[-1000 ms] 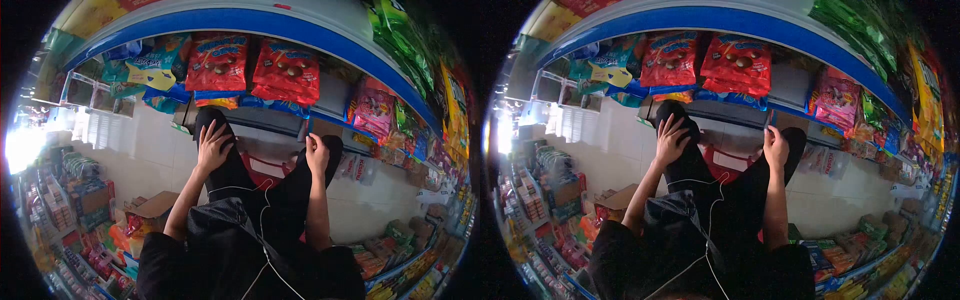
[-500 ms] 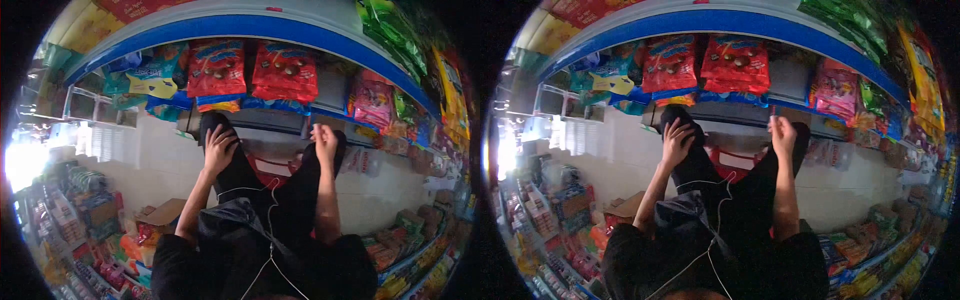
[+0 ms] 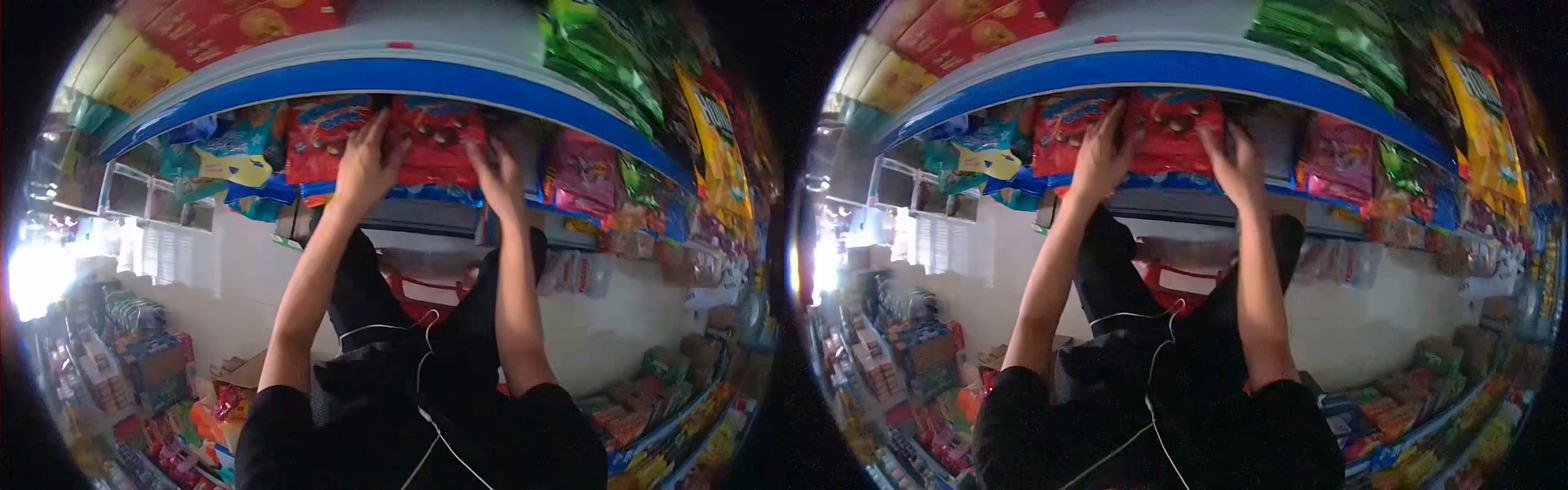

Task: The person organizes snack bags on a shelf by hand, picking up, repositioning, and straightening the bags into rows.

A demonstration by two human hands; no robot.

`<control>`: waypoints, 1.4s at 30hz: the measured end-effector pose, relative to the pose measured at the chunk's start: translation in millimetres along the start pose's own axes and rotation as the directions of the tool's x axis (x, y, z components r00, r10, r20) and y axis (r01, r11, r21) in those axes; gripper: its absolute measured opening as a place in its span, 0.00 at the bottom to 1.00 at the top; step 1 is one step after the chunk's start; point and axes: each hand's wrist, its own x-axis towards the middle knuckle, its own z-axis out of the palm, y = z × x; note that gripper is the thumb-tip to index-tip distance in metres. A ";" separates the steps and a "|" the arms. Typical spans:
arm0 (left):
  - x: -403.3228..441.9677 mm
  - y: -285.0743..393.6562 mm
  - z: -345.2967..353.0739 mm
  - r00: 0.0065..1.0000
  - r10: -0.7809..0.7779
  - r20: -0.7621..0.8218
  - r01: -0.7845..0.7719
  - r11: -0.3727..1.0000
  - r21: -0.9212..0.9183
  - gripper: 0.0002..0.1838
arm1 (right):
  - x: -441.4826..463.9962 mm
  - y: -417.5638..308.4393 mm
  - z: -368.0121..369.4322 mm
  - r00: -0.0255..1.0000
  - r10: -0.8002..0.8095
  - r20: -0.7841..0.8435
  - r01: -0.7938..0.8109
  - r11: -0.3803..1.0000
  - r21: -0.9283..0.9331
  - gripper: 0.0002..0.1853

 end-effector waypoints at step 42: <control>-56.7 79.6 200.0 0.969 0.074 0.236 0.034 0.905 -0.423 0.39 | -68.7 137.4 -71.1 0.877 0.481 0.014 -0.366 0.649 0.667 0.27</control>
